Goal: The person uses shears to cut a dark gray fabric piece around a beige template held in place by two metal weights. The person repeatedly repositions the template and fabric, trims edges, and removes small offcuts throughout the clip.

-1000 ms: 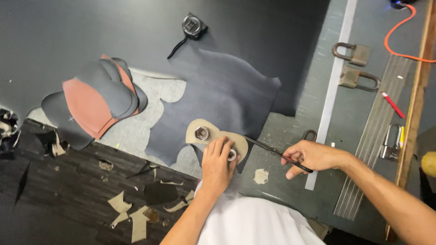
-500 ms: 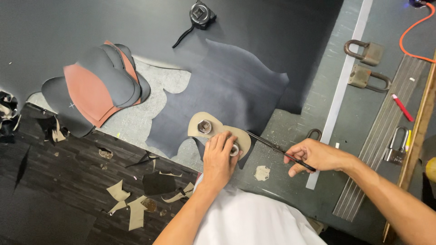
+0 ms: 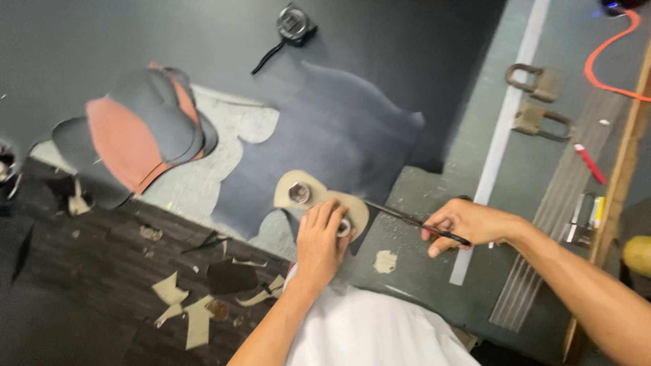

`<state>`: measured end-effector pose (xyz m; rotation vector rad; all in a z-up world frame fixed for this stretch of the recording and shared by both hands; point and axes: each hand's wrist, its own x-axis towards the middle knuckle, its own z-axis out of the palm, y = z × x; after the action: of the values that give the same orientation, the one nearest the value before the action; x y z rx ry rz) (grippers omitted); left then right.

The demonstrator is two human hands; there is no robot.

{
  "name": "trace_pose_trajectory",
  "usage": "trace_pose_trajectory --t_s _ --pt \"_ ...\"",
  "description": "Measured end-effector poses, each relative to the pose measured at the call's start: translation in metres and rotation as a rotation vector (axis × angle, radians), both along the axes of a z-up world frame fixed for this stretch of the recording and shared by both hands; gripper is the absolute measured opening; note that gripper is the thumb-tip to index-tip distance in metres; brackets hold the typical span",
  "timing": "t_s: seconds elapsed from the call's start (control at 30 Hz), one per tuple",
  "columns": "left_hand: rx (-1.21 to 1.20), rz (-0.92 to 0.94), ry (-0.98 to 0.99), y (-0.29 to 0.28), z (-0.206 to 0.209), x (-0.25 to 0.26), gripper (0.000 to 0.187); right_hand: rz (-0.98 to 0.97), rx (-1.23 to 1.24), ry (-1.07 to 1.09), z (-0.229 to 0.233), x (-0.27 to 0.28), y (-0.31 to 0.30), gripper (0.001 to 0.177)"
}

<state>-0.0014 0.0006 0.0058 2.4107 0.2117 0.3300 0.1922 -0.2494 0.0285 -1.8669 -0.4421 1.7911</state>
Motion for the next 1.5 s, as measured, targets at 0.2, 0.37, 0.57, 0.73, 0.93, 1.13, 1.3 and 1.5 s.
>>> trace_pose_trajectory --t_s 0.2,0.37,0.57,0.73,0.93,1.13,1.3,1.5 --pt "0.011 -0.018 -0.022 0.001 0.000 0.001 0.046 0.028 0.002 -0.010 0.000 0.002 0.001 0.040" --pt "0.003 -0.015 -0.001 0.000 -0.002 0.003 0.045 0.069 -0.027 -0.100 -0.001 0.004 0.012 0.043" --pt "0.003 -0.019 -0.007 0.000 0.002 0.005 0.045 -0.008 -0.030 0.004 0.000 0.007 0.017 0.044" --pt "0.008 -0.022 -0.023 0.001 0.001 0.002 0.046 0.045 -0.011 -0.054 -0.004 0.007 0.016 0.046" --pt "0.001 -0.016 -0.023 0.002 0.000 0.000 0.044 0.100 -0.004 -0.126 -0.006 0.006 0.024 0.044" --pt "-0.021 -0.025 -0.034 0.003 0.001 -0.002 0.044 0.075 -0.058 -0.129 -0.004 0.005 0.032 0.044" --pt "-0.031 -0.030 -0.049 0.004 0.000 -0.003 0.045 0.076 -0.046 -0.137 0.000 0.005 0.035 0.042" --pt "-0.044 -0.026 -0.045 0.005 0.000 -0.004 0.045 0.110 -0.096 -0.210 0.006 0.008 0.046 0.045"
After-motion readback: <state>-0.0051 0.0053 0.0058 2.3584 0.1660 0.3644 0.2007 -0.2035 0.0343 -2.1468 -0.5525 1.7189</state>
